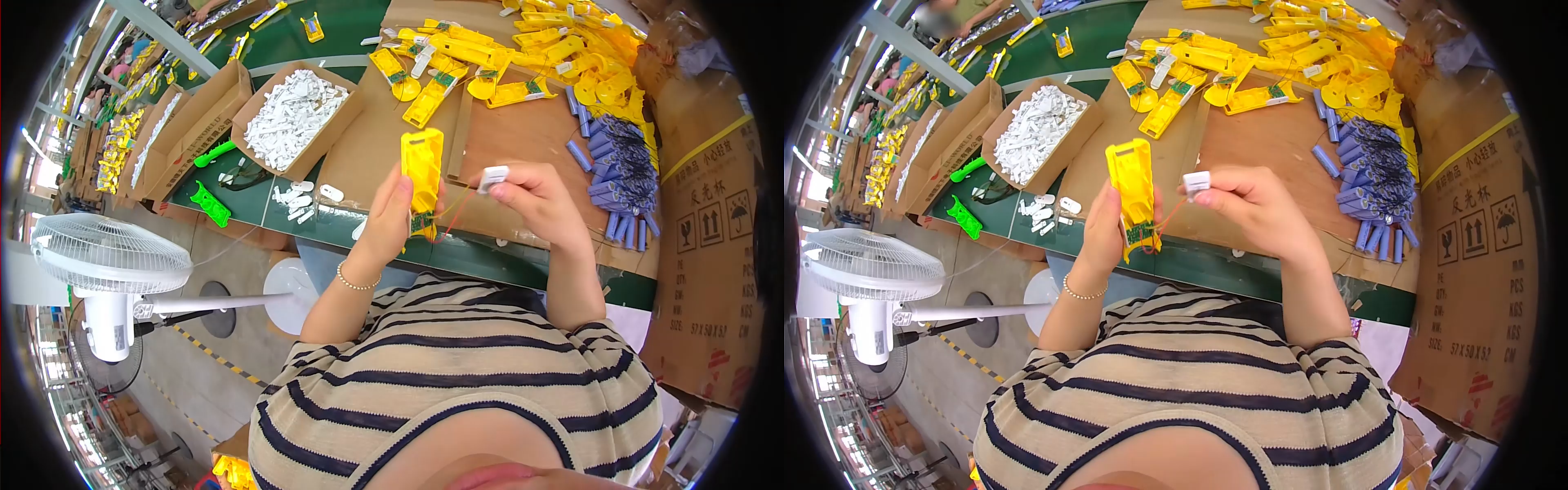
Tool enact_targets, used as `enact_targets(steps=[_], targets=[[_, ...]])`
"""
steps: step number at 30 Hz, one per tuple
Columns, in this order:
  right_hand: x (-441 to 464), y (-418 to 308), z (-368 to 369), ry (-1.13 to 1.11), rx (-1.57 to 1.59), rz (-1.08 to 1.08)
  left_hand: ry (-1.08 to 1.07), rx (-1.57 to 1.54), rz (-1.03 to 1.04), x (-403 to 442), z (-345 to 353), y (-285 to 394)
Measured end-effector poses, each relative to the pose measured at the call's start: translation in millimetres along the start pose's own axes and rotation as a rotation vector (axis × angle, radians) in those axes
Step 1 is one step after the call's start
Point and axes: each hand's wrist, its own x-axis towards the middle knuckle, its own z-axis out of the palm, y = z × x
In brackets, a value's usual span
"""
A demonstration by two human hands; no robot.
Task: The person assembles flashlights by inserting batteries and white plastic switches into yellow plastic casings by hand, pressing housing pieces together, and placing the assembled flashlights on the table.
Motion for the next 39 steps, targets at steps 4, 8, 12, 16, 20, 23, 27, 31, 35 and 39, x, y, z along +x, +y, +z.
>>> enact_targets(steps=[4, 8, 12, 16, 20, 23, 27, 31, 35, 39], targets=[[8.9, 10.3, 15.4, 0.052, -0.065, -0.209, -0.001, 0.13, 0.062, 1.1, 4.2, -6.9], [8.5, 8.0, 17.9, -0.013, 0.159, 0.104, 0.007, 0.491, 0.129, 0.1, 13.8, 2.6], [8.5, 18.6, 10.5, -0.025, 0.324, 0.171, -0.068, 0.765, 0.179, 2.3, 12.0, 0.6], [8.3, 29.4, 14.8, 0.056, 0.631, 0.249, -0.111, 0.81, 0.182, 4.0, 11.1, -1.8], [6.4, 27.3, 12.1, 0.011, 0.453, 0.213, -0.06, 0.534, -0.02, -3.3, 19.8, -3.4], [9.2, 32.3, 8.9, 0.231, -0.008, 0.192, -0.121, 0.497, -0.107, -9.3, 21.3, -4.8], [16.8, 32.1, 23.6, 0.52, -0.36, -0.279, -0.207, 0.363, -0.166, -12.5, 12.1, -13.2], [11.2, 46.6, 23.0, 0.186, 0.248, -0.232, -0.3, 0.288, -0.094, -12.7, 11.2, -9.5], [9.7, 60.4, 25.8, 0.254, 0.452, -0.167, -0.095, 0.121, -0.059, -13.8, 30.6, -18.8], [11.4, 50.2, 35.4, 0.347, 0.31, -0.058, -0.006, 0.363, -0.076, -16.2, 20.0, -19.5]])
